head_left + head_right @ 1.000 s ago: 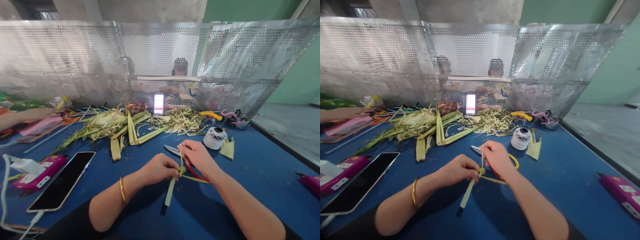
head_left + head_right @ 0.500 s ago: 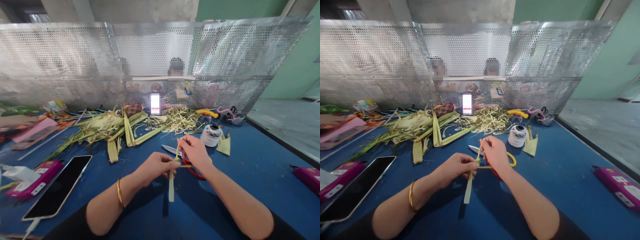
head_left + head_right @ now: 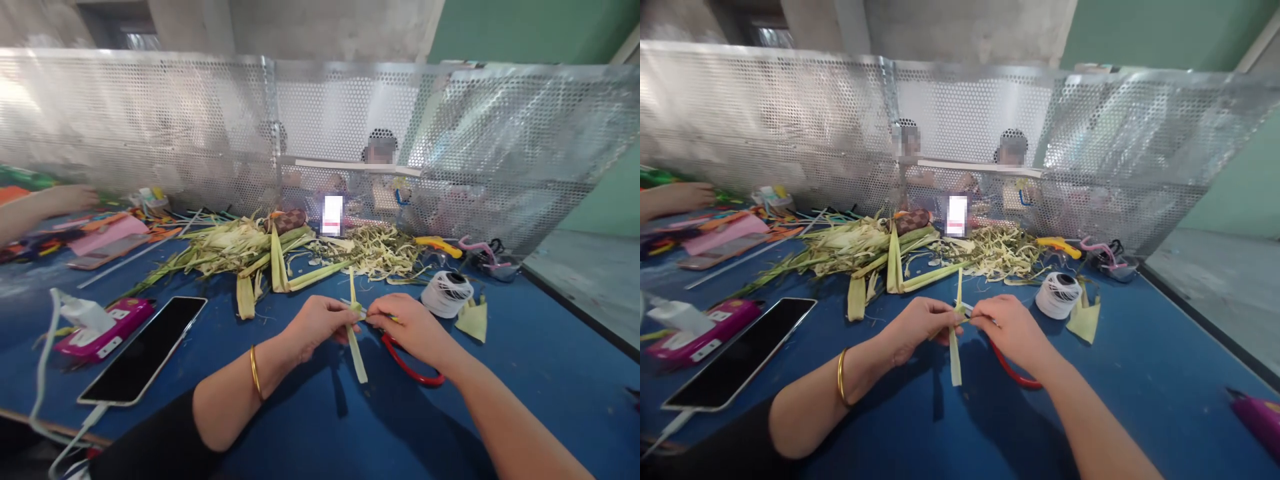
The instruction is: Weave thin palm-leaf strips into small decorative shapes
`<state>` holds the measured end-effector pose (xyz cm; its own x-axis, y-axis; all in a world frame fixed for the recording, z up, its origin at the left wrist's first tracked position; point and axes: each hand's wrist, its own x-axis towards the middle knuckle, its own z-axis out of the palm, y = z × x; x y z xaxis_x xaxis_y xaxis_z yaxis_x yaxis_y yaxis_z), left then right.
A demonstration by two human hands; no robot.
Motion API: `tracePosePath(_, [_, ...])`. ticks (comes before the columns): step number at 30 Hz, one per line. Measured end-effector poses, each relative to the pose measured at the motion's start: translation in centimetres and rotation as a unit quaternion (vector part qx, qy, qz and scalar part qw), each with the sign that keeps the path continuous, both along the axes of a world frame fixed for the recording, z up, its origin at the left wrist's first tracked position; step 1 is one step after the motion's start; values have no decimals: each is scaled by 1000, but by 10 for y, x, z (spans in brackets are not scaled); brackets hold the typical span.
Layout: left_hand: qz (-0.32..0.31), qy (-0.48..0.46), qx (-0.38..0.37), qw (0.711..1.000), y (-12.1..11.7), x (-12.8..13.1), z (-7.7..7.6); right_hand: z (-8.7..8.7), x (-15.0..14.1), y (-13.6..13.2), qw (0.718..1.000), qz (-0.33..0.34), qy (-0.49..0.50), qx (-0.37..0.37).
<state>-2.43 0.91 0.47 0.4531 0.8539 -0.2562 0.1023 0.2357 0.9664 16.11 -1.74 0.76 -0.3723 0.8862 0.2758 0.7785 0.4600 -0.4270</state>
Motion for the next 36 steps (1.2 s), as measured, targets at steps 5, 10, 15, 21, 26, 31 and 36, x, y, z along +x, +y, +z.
tracePosePath(5, [-11,-9,-18,1000,0,1,-1,-10,2,5,999,-18,-21,35])
tracePosePath(10, [49,-51,-43,997,3,2,-6,-5,-10,-8,963,-60,-24,262])
tracePosePath(15, [95,-72,-35,992,2,4,-10,-7,-42,-25,926,64,-187,322])
tracePosePath(21, [99,-71,-48,991,1,5,-10,-22,-53,-20,881,63,-309,352])
tracePosePath(26, [77,-73,-58,993,1,3,-5,-26,-50,-22,888,38,-253,382])
tracePosePath(31, [95,-86,-71,989,3,2,-5,-28,-59,-30,897,74,-204,386])
tracePosePath(36, [84,-95,-67,990,7,-2,-3,-25,-61,-30,921,51,-126,365])
